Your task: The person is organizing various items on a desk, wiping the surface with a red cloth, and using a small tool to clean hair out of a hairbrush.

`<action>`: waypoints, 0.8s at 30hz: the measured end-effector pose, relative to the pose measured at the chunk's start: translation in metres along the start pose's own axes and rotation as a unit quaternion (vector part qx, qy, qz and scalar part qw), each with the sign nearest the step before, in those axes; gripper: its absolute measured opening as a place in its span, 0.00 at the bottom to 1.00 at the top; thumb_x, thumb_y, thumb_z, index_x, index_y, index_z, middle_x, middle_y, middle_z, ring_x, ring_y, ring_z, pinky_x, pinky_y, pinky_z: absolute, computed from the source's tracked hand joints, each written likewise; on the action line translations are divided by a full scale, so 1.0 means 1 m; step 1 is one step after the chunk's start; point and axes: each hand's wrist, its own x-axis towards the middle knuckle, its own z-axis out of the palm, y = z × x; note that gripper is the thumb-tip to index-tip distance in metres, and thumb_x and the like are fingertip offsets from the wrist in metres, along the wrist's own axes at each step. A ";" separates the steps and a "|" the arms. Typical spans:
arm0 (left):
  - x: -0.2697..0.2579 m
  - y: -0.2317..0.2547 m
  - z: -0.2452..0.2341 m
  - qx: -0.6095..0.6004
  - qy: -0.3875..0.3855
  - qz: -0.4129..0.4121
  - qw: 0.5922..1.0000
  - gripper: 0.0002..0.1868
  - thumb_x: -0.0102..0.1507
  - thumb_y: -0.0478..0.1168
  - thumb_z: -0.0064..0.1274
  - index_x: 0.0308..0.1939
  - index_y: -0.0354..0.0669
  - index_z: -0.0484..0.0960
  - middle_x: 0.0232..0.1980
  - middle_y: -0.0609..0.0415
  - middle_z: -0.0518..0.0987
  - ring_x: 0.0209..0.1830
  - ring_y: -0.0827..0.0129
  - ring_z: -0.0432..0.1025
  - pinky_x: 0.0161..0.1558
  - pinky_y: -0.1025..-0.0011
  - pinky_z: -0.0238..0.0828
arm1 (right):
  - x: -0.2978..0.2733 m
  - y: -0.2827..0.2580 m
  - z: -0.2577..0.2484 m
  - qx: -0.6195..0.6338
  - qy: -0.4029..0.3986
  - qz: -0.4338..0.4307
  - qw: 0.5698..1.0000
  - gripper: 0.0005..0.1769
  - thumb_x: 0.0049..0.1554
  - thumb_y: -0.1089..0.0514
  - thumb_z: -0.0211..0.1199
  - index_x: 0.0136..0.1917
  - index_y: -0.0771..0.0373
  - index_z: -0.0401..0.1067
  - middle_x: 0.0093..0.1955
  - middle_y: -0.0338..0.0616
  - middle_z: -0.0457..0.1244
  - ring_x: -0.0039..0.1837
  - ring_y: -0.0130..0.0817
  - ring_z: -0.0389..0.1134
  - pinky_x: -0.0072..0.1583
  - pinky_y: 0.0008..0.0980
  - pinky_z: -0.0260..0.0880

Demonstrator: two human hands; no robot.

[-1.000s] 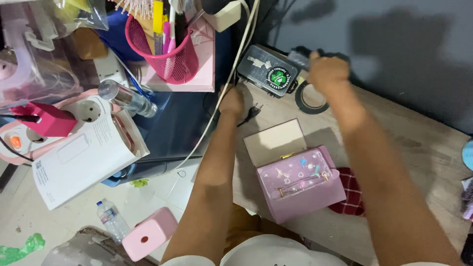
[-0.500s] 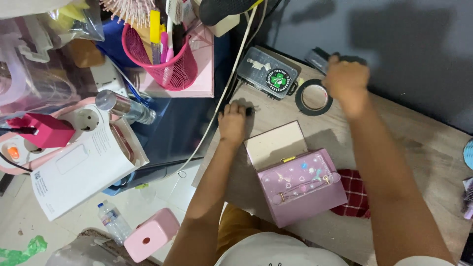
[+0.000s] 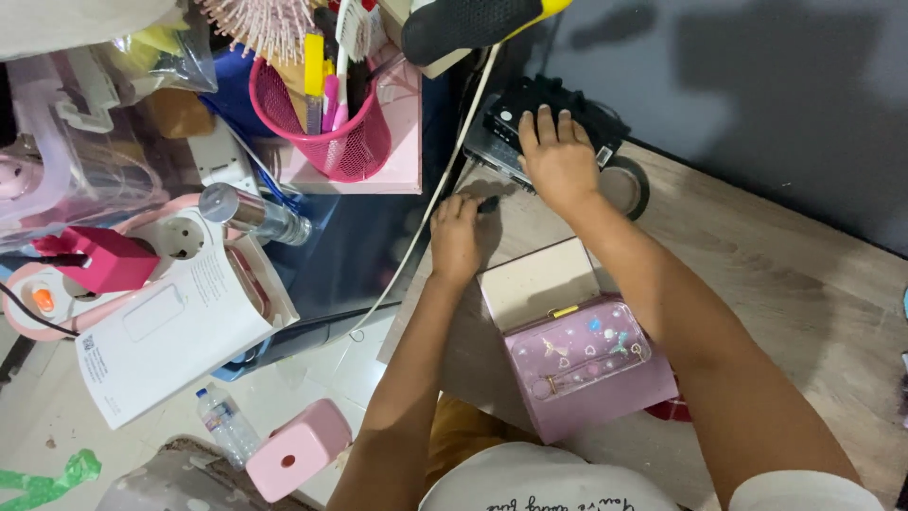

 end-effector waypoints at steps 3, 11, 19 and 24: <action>-0.007 -0.010 0.006 0.037 -0.082 -0.003 0.996 0.21 0.59 0.27 0.58 0.55 0.46 0.78 0.60 0.53 0.69 0.70 0.53 0.60 0.68 0.48 0.59 | -0.006 0.005 0.009 -0.007 0.027 -0.040 0.999 0.37 0.46 0.49 0.78 0.66 0.63 0.75 0.60 0.61 0.69 0.60 0.57 0.72 0.62 0.49 0.71; -0.007 -0.008 0.019 0.027 -0.013 0.054 0.998 0.10 0.65 0.38 0.57 0.50 0.46 0.77 0.59 0.50 0.69 0.74 0.51 0.59 0.75 0.47 0.46 | -0.014 -0.003 0.005 0.063 0.036 -0.079 0.994 0.36 0.48 0.49 0.75 0.68 0.60 0.74 0.64 0.58 0.68 0.63 0.56 0.72 0.64 0.47 0.70; 0.011 -0.009 0.028 0.028 -0.047 0.059 0.997 0.12 0.67 0.40 0.52 0.54 0.48 0.75 0.62 0.51 0.69 0.75 0.53 0.58 0.76 0.52 0.47 | -0.012 0.008 0.010 0.093 0.049 -0.100 0.989 0.37 0.50 0.54 0.73 0.73 0.56 0.71 0.68 0.57 0.66 0.67 0.57 0.69 0.68 0.51 0.66; 0.019 -0.009 0.028 0.035 -0.059 0.055 0.996 0.12 0.67 0.41 0.52 0.54 0.46 0.76 0.62 0.50 0.70 0.74 0.52 0.59 0.76 0.53 0.48 | -0.005 0.021 0.026 0.142 0.003 -0.103 0.984 0.41 0.46 0.51 0.79 0.72 0.54 0.72 0.62 0.51 0.69 0.67 0.55 0.68 0.72 0.53 0.62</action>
